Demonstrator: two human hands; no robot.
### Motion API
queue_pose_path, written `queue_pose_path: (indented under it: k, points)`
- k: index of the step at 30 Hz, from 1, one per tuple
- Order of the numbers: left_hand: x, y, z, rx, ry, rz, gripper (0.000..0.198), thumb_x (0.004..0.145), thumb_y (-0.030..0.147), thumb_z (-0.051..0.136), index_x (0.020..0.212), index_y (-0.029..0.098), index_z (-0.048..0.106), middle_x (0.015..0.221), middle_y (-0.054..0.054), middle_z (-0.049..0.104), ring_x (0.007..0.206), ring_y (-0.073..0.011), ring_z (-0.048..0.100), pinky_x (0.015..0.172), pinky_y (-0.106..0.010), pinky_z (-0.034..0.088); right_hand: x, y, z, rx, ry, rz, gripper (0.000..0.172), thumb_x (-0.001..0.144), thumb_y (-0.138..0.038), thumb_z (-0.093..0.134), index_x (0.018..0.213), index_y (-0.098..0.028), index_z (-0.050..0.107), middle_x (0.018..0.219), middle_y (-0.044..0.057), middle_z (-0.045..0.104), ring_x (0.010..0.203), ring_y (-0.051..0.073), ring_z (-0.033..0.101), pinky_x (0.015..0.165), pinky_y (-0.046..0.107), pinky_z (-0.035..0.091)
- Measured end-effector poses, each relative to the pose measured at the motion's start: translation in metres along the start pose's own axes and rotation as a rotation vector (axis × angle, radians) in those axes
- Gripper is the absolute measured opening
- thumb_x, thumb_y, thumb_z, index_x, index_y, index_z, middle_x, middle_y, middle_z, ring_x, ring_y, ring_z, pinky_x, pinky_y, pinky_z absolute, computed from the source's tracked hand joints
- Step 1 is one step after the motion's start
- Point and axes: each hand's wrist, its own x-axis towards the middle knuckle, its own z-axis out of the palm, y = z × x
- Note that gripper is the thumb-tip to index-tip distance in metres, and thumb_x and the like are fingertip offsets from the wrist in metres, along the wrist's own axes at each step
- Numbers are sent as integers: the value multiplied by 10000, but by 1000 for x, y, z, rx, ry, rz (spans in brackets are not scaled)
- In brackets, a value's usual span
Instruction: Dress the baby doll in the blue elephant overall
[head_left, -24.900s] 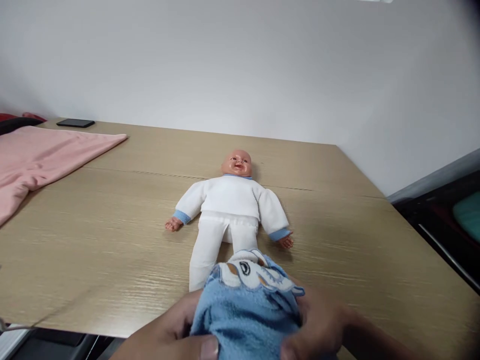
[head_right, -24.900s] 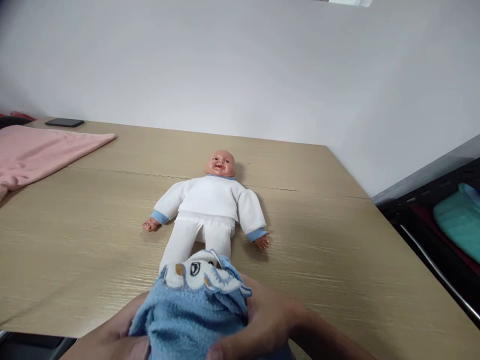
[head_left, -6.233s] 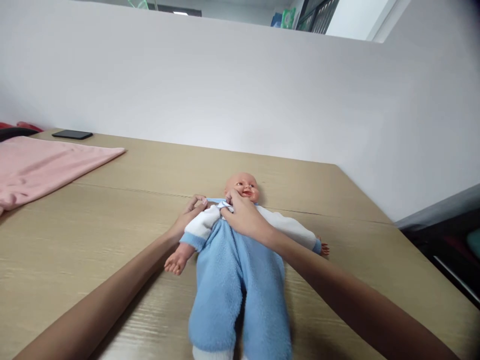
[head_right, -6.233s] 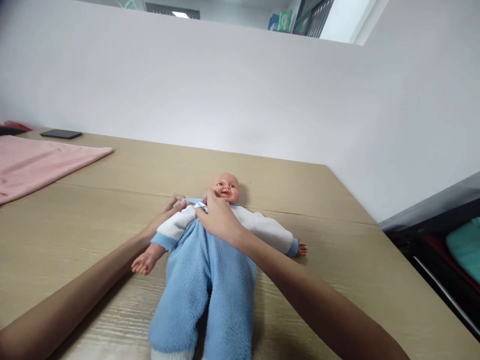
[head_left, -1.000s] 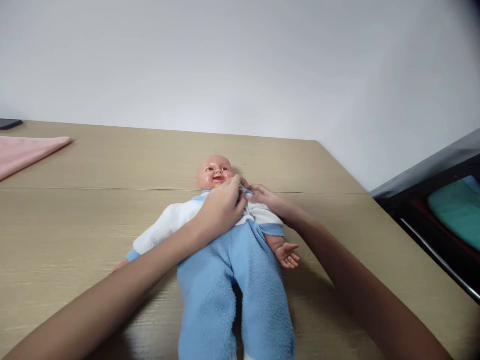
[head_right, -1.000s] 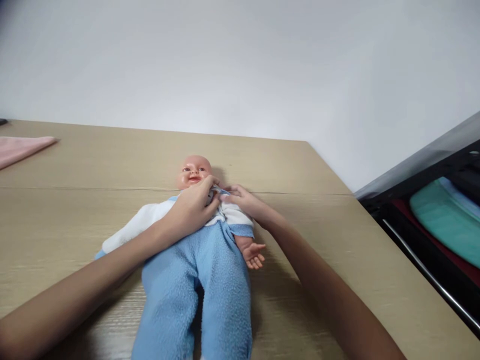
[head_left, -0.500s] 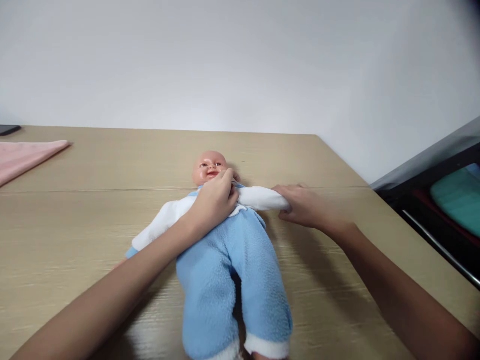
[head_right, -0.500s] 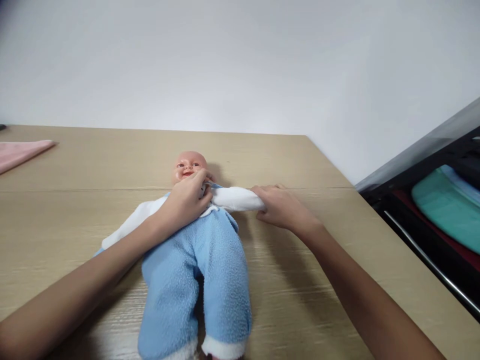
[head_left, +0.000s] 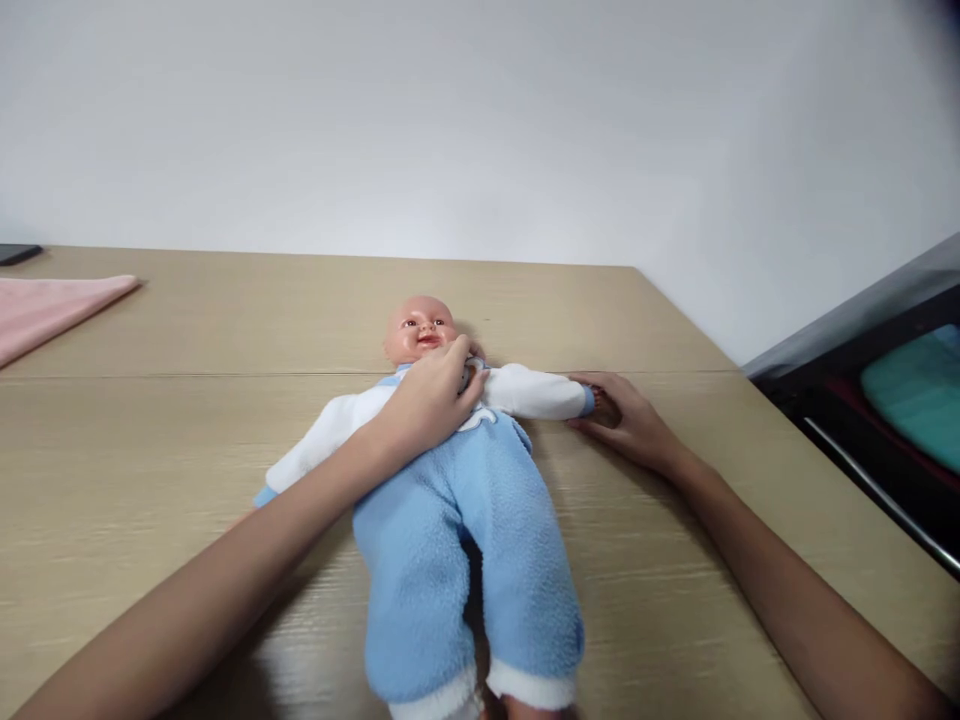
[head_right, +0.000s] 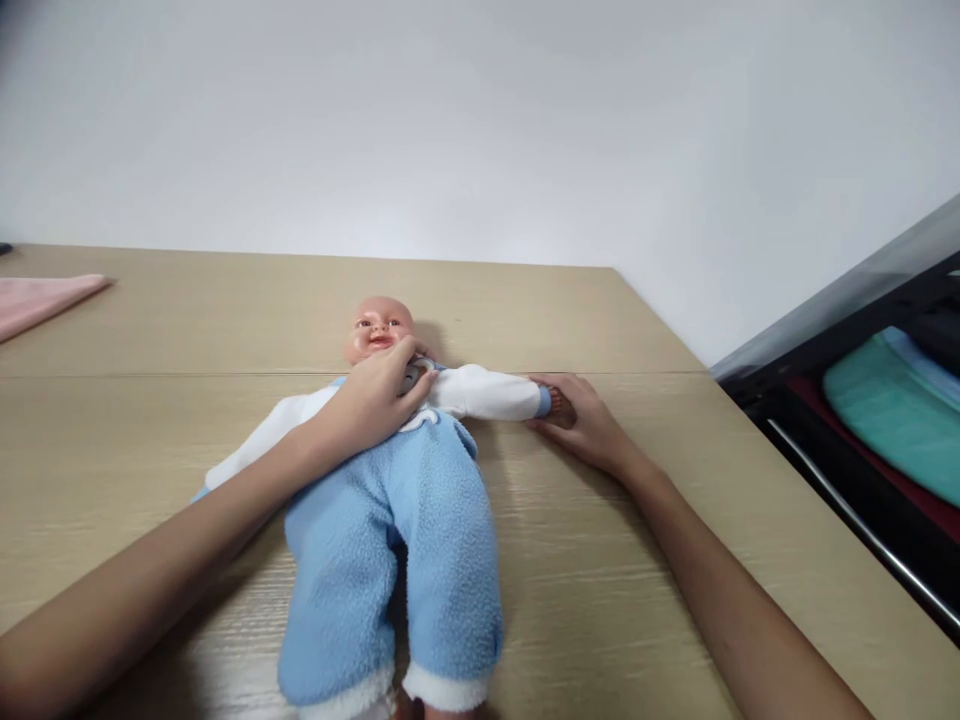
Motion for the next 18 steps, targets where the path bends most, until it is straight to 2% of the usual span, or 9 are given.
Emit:
queue_pose_path:
  k: [3, 7, 10, 13, 15, 18]
  points:
    - [-12, 3, -8, 24, 17, 71, 256, 1117, 332, 548, 1271, 139, 618, 1219, -172, 727, 1157, -344, 685, 1040, -501, 558, -3, -2, 1, -18, 23, -7, 643, 987, -479, 789, 1561, -322, 545, 1503, 134, 658, 1384, 380, 635, 1202, 618, 520]
    - [-49, 12, -24, 100, 53, 59, 381, 1139, 389, 556, 1457, 182, 591, 1481, -168, 627, 1418, -373, 527, 1238, -583, 434, -4, -14, -3, -90, 60, 1, 655, 1002, -419, 741, 1595, -259, 513, 1526, 175, 632, 1402, 380, 622, 1215, 618, 511]
    - [-83, 16, -35, 103, 61, 49, 421, 1155, 380, 527, 1546, 224, 543, 1648, -151, 515, 1515, -358, 451, 1284, -585, 400, -3, -21, -7, -88, 25, 58, 563, 1017, -433, 714, 1528, -238, 582, 1477, 162, 686, 1368, 371, 656, 1199, 603, 521]
    - [-117, 15, -41, 77, 35, 16, 426, 1167, 374, 497, 1580, 277, 524, 1715, -115, 453, 1572, -338, 409, 1314, -572, 391, -3, -19, -9, -36, 0, 83, 516, 1020, -473, 701, 1480, -249, 629, 1460, 144, 722, 1347, 361, 686, 1175, 585, 543]
    - [-140, 16, -41, 54, 5, -30, 440, 1169, 359, 493, 1608, 320, 505, 1730, -84, 450, 1604, -324, 391, 1330, -563, 390, -4, -14, -8, -22, 27, 98, 531, 1004, -499, 719, 1458, -234, 640, 1446, 158, 733, 1324, 364, 703, 1158, 579, 558]
    - [-179, 21, -35, 54, 20, -88, 524, 1163, 306, 482, 1681, 362, 423, 1760, -72, 424, 1624, -318, 399, 1331, -557, 412, -6, -4, -5, -21, 60, 108, 548, 982, -524, 748, 1423, -215, 648, 1422, 174, 740, 1301, 369, 713, 1153, 579, 561]
